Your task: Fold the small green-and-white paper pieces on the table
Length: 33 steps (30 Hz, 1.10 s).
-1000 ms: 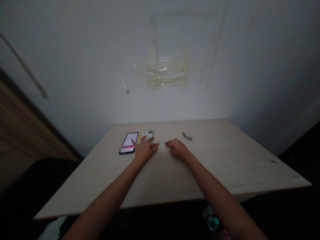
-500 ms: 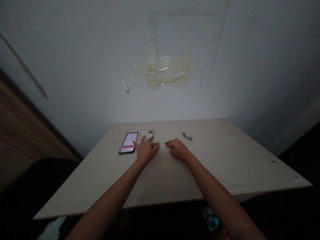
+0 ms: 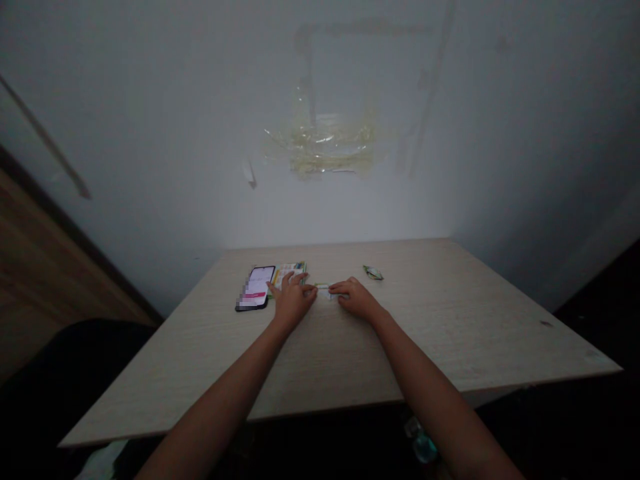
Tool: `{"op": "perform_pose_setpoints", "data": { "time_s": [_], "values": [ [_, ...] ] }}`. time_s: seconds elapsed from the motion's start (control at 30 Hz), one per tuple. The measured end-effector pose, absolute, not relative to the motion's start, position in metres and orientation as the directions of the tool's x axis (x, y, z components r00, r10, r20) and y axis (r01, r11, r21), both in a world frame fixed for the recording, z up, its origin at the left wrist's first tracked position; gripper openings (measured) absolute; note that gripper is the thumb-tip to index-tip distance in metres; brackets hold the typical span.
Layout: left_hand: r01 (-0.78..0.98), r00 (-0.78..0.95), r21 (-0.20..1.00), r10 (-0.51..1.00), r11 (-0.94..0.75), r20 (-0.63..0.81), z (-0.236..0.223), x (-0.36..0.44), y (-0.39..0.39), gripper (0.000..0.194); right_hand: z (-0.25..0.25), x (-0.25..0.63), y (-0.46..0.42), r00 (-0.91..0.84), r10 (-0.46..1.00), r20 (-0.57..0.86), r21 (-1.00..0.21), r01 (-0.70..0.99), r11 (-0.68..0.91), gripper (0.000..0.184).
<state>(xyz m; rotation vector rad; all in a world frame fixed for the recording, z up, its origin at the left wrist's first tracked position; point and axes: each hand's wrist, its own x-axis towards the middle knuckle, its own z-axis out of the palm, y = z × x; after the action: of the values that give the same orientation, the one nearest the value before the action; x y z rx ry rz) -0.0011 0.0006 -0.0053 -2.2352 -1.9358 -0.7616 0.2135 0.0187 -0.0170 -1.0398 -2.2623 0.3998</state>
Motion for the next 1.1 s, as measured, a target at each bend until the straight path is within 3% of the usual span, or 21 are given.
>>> {"op": "perform_pose_setpoints", "data": {
  "time_s": [0.33,0.8,1.1],
  "values": [
    [0.948,0.082,0.236,0.879,-0.215,0.471,-0.0028,0.0002,0.0027,0.022,-0.0162,0.2127,0.0195,-0.509,0.763,0.398,-0.506,0.572,0.646,0.042],
    [0.946,0.039,0.284,0.925,-0.155,0.377,-0.0018,0.0046,0.0087,0.019,-0.0179,0.2121,0.0209,-0.514,0.754,0.409,-0.495,0.569,0.657,0.043],
    [0.955,0.083,0.236,0.928,-0.178,0.363,0.0046,0.0054,0.0094,0.017,-0.0198,0.2118,0.0223,-0.520,0.752,0.406,-0.469,0.587,0.660,0.044]
  ]
}}
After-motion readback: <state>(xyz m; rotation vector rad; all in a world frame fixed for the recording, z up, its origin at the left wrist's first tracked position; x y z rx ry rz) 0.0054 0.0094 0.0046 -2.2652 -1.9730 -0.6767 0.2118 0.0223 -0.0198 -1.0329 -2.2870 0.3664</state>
